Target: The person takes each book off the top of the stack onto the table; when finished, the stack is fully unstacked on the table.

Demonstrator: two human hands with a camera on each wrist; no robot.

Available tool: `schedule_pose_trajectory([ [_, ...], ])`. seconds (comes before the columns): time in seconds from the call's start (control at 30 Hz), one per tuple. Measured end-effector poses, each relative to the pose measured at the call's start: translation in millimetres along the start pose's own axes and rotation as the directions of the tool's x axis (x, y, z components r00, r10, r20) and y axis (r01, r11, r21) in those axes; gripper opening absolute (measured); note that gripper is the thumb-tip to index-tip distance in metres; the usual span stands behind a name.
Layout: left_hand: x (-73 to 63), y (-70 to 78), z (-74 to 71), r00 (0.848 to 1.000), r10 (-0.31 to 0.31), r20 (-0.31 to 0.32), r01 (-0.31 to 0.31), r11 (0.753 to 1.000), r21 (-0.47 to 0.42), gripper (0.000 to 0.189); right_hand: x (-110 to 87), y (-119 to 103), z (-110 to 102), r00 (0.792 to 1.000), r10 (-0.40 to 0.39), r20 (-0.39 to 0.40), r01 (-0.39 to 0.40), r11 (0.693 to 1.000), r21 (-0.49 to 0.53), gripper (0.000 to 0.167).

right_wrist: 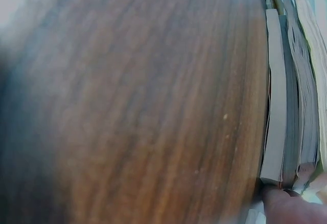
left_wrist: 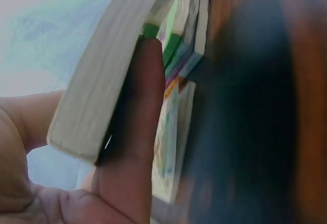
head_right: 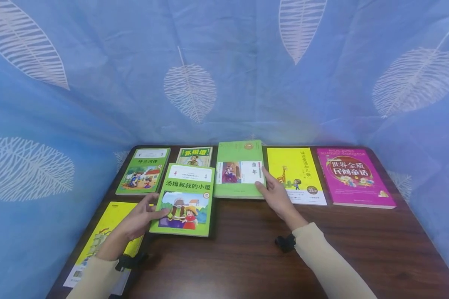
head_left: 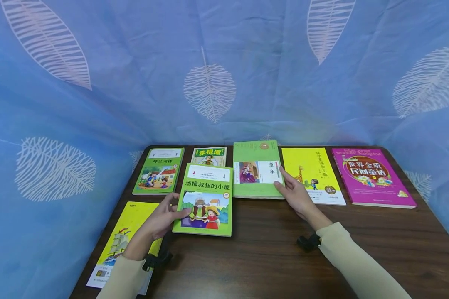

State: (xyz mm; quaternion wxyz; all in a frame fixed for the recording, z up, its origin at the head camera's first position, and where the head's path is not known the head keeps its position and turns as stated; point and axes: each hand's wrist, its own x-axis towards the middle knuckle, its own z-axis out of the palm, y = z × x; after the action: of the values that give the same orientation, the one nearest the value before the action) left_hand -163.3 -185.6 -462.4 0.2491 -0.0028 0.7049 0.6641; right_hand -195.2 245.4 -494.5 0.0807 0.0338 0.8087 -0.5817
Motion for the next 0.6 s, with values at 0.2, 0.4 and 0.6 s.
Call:
schedule_pose_trajectory([
  [0.2, -36.9, -20.2, -14.6, 0.999, -0.040, -0.002, 0.040, 0.999, 0.021, 0.059, 0.5, -2, 1, 1.000, -0.012, 0.004, 0.012, 1.000, 0.012, 0.071],
  [0.4, -56.1, -38.0, -12.8, 0.994, -0.101, -0.042, 0.103, 0.993, 0.055, 0.059, 2.0, -1, 1, 1.000, 0.002, 0.014, -0.002, 1.000, 0.007, 0.071],
  [0.6, -63.0, -45.5, -3.0, 0.993, -0.103, -0.062, 0.110, 0.986, 0.127, 0.058, 1.5, -1, 1, 1.000, 0.002, 0.010, -0.002, 1.000, -0.015, 0.072],
])
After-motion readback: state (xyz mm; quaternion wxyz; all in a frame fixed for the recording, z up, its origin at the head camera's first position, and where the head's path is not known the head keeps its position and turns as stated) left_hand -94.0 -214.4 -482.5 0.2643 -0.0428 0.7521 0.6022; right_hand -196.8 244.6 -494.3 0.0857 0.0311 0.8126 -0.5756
